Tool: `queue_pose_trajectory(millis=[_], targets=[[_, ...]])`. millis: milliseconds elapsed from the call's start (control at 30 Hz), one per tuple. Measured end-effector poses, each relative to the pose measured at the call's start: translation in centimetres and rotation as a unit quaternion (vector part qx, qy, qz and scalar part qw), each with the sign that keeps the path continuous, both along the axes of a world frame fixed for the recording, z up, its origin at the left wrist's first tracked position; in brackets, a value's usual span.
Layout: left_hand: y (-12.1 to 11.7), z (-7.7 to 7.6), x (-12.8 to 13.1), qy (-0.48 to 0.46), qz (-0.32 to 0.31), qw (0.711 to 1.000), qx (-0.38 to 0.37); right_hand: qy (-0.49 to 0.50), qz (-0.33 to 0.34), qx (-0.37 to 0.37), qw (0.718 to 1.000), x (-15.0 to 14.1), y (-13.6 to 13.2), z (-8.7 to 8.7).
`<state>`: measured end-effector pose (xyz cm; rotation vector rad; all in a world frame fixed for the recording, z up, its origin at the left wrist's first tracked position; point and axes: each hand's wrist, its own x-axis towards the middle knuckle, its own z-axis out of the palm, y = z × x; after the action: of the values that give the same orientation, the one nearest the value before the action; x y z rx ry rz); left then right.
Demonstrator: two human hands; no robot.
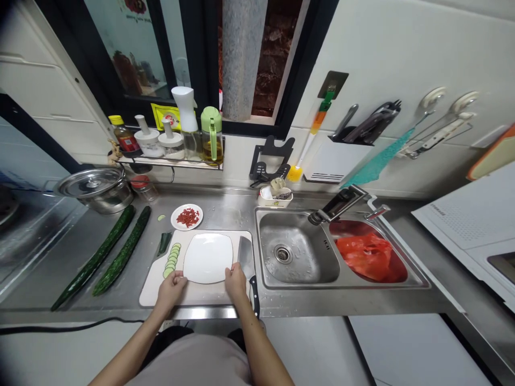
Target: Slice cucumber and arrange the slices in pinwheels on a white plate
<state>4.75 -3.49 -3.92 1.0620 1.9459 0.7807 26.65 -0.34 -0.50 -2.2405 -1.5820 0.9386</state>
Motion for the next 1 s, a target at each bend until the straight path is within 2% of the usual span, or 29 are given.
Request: queue_pose_trajectory(millis=[367, 567, 833, 1000], targets=[[-0.3, 0.0, -0.1, 0.008, -0.003, 1.000, -0.003, -0.027, 0.005, -0.030, 0.999, -0.4, 0.3, 1.0], [-0.4, 0.6, 0.0, 0.007, -0.006, 1.000, -0.003, -0.002, -0.006, -0.018, 1.000, -0.3, 0.3, 0.6], [-0.4, 0.5, 0.0, 0.012, -0.008, 1.000, 0.010, 0.021, -0.023, 0.011, 0.999, -0.2, 0.4, 0.1], [-0.7, 1.4, -0.8, 0.043, -0.020, 0.999, 0.006, 0.021, -0.013, 0.015, 1.000, -0.1, 0.3, -0.1]])
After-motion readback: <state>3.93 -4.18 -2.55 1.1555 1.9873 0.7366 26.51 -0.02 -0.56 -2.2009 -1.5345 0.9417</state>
